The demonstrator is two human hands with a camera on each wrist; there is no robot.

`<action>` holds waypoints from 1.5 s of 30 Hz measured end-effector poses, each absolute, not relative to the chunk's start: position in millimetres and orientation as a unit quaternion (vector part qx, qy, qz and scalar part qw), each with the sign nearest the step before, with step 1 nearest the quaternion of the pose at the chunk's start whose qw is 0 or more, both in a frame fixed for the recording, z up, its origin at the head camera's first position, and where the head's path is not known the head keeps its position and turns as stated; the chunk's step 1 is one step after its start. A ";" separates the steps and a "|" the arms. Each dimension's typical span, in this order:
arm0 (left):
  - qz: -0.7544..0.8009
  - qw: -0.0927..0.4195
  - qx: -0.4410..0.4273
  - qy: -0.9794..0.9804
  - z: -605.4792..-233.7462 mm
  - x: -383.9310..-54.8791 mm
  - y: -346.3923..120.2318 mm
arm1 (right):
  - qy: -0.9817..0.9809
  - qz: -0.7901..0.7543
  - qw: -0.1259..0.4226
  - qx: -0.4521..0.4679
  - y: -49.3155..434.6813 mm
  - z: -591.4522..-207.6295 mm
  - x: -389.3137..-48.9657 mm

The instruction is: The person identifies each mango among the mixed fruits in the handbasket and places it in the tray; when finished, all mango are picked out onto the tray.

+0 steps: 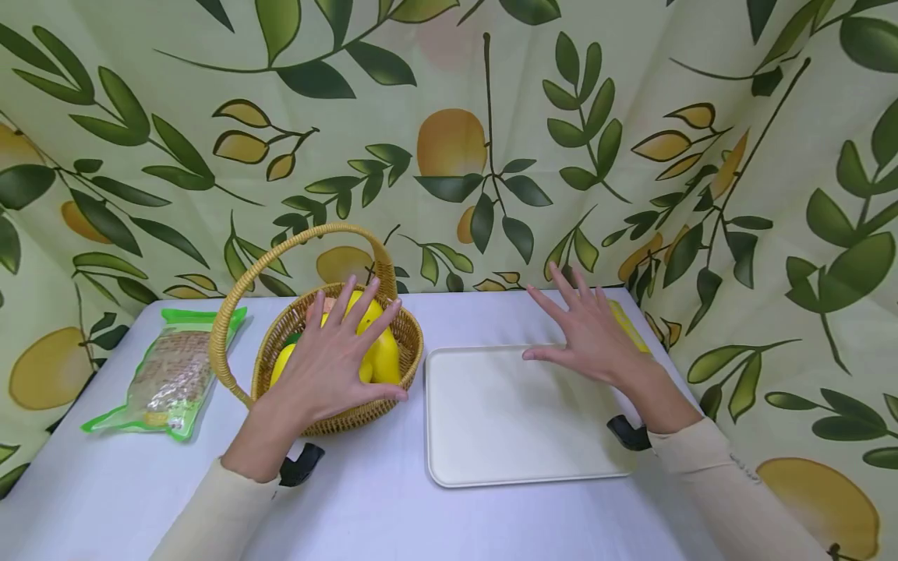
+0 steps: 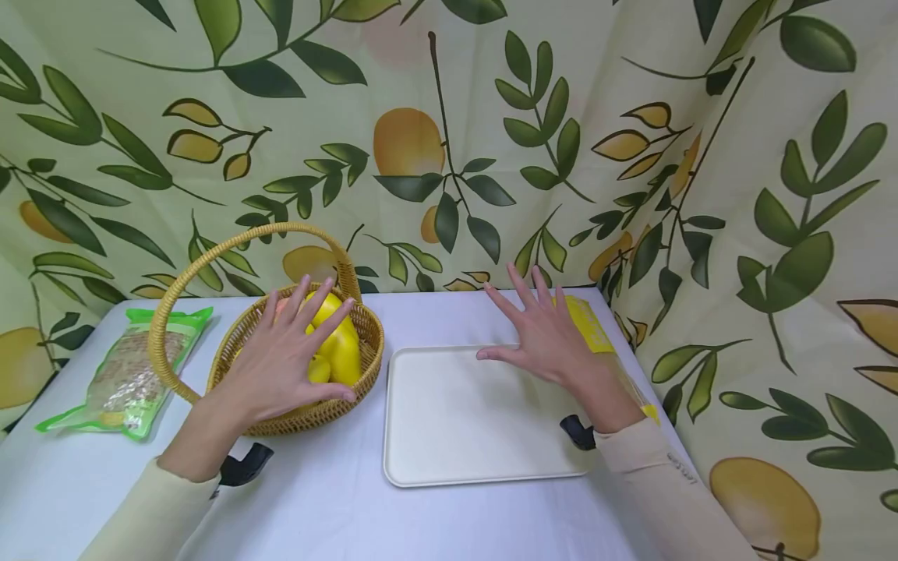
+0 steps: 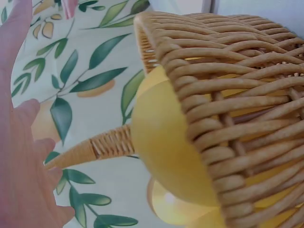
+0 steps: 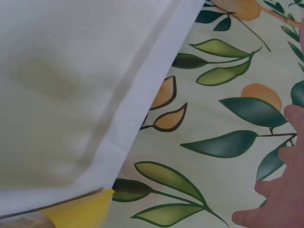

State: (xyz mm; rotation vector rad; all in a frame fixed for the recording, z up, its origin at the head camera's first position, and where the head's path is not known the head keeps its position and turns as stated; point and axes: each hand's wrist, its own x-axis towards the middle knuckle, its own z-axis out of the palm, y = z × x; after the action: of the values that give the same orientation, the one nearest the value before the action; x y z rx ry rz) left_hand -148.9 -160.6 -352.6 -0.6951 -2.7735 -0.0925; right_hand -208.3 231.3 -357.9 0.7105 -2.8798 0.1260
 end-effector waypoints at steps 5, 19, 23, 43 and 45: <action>-0.031 0.141 -0.236 -0.961 -345.8 -143.2 -163.5 | -0.960 0.038 0.103 0.256 227.5 -352.9 -211.7; -0.100 0.218 -0.252 -0.938 -317.2 -109.7 -182.3 | -0.948 0.074 0.101 0.293 206.2 -324.8 -220.7; -0.114 0.233 -0.253 -0.932 -312.4 -102.5 -186.2 | -0.941 0.106 0.093 0.307 196.2 -317.4 -223.8; -0.139 0.394 -0.181 -0.890 -290.3 -59.7 -229.7 | -0.876 0.220 0.025 0.428 114.0 -316.9 -229.6; -0.136 0.399 -0.162 -0.892 -292.4 -59.0 -237.4 | -0.872 0.225 0.018 0.434 104.5 -317.3 -230.9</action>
State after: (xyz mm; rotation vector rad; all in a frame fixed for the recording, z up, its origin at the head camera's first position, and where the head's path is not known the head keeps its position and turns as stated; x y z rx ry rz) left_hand -59.0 -237.4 -292.4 -0.4108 -2.2577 -0.3431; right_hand -230.9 104.5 -317.3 1.3493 -2.7091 0.6994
